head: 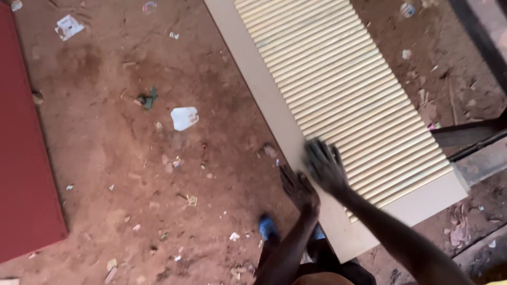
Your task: The person sands a long wooden slatted panel with a sanding block, moving back and forth along the surface. The person uses both hands to hold the panel and the sanding block while working on the edges and the slats.
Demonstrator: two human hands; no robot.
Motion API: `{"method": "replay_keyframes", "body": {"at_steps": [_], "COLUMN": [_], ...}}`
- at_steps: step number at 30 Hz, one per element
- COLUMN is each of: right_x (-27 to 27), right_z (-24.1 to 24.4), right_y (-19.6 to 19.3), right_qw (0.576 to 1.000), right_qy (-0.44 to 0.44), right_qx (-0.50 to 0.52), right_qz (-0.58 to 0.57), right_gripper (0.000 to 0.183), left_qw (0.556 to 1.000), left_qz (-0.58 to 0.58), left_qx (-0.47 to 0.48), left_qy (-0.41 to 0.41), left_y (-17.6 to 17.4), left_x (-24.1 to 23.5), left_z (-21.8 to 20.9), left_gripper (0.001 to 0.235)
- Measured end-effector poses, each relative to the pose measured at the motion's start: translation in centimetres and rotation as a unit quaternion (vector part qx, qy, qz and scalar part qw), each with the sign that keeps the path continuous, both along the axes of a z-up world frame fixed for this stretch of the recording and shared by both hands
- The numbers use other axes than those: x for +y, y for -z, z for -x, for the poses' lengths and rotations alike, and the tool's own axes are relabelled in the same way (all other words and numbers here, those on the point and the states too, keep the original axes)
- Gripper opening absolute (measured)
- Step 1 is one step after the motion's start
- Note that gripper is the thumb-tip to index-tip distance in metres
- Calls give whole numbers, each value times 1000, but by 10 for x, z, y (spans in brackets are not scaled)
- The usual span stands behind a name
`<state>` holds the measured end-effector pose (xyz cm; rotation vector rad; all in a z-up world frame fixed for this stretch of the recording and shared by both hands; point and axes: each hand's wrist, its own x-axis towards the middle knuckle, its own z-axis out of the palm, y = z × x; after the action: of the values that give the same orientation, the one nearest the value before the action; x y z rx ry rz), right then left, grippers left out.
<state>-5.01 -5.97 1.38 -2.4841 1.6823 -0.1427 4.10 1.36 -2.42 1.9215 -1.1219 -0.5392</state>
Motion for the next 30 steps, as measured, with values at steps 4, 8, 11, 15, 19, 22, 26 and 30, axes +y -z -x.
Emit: {"method": "replay_keyframes", "body": {"at_steps": [4,8,11,15,19,22,26,30], "right_x": [-47,-148,-102,86,191,197,164,142], "right_z": [-12,-54,-34,37,70,79,83,89], "right_y": [11,19,29,10,-21,-36,-55,-63], "right_qw": [1000,998,998,999,998,980,917,883], "right_qy": [11,1,-11,-32,4,88,192,14], "right_qx": [28,-28,11,-9,-59,-179,-336,-438], "right_qz": [8,58,64,9,22,26,-92,-168], "right_gripper": [59,59,57,62,67,50,27,38], "left_qw": [1000,1000,999,998,998,996,970,784], "left_qz": [1,-1,-22,-45,-15,51,110,-30], "left_qx": [-5,-25,-23,-39,-59,-71,127,547], "left_qy": [3,-1,2,-8,-8,24,177,292], "left_y": [9,10,14,23,25,2,-15,42], "left_x": [-1,1,7,-2,2,6,53,80], "left_z": [-1,2,-1,3,0,-8,-3,22], "left_gripper": [66,68,69,69,72,77,80,81]}}
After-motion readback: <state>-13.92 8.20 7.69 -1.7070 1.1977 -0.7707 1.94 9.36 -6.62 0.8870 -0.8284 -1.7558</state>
